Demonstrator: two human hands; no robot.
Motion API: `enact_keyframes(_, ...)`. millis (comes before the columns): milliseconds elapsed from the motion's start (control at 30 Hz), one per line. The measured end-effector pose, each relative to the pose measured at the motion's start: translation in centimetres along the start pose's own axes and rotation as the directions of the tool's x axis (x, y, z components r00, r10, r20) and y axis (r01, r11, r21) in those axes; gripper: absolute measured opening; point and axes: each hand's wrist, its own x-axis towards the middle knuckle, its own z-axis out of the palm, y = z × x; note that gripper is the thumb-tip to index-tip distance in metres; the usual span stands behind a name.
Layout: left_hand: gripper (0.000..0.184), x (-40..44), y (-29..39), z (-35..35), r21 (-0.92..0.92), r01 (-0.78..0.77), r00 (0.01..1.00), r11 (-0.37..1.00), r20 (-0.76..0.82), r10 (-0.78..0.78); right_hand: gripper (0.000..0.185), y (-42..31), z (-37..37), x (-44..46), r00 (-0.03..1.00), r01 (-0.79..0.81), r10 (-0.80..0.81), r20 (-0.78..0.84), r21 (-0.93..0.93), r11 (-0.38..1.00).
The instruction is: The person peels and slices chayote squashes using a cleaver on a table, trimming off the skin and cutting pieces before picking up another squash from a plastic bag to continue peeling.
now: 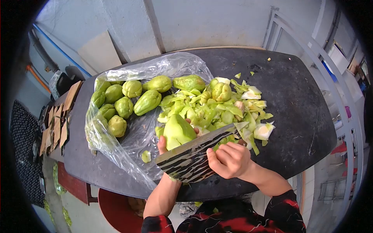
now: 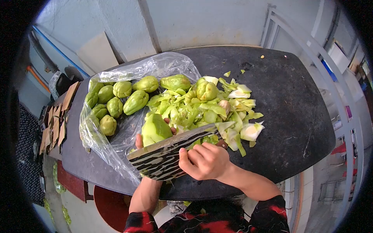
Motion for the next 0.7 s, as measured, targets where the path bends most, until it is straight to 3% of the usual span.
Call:
enact_keyframes(67,0.092,0.0,0.0,-0.1,0.045,-0.001,1.000,0.999,-0.022,0.002,0.017,-0.1,-0.4,0.2,1.000,0.002,-0.001,0.031,-0.032,0.999)
enact_keyframes(133,0.090,0.1,-0.2,-0.5,-0.064,0.026,1.000,0.998,0.000,-0.026,0.013,0.5,-0.3,0.0,0.998,0.004,0.000,0.061,-0.065,0.998)
enact_keyframes(200,0.086,0.2,-0.5,0.2,0.083,-0.111,0.968,0.990,-0.215,0.127,0.013,2.0,0.5,-0.9,0.987,-0.137,0.140,0.075,-0.048,0.989)
enact_keyframes(467,0.094,0.1,-0.3,-0.9,0.239,-0.152,0.982,0.959,-0.075,0.175,0.016,0.8,-0.7,-0.1,0.991,-0.125,0.123,0.052,0.031,0.992)
enact_keyframes(533,0.097,0.0,-0.2,0.1,0.152,-0.109,0.991,0.982,-0.058,0.119,0.030,2.1,0.1,-0.7,0.976,-0.215,0.210,0.059,0.108,0.971)
enact_keyframes(600,0.101,0.3,0.0,0.0,0.149,-0.106,0.991,0.983,-0.062,0.116,0.030,2.6,-0.1,-1.6,0.930,-0.332,0.314,0.192,0.066,0.941)
enact_keyframes(667,0.103,0.4,-0.1,-0.5,0.149,-0.156,0.984,0.976,0.111,0.141,0.029,2.3,-0.3,-1.0,0.949,-0.304,0.290,0.125,0.118,0.945)
enact_keyframes(700,0.108,0.1,-0.1,0.1,0.188,-0.146,0.989,0.971,0.065,0.136,0.029,2.1,-0.6,-0.8,0.961,-0.278,0.271,0.062,0.175,0.945)
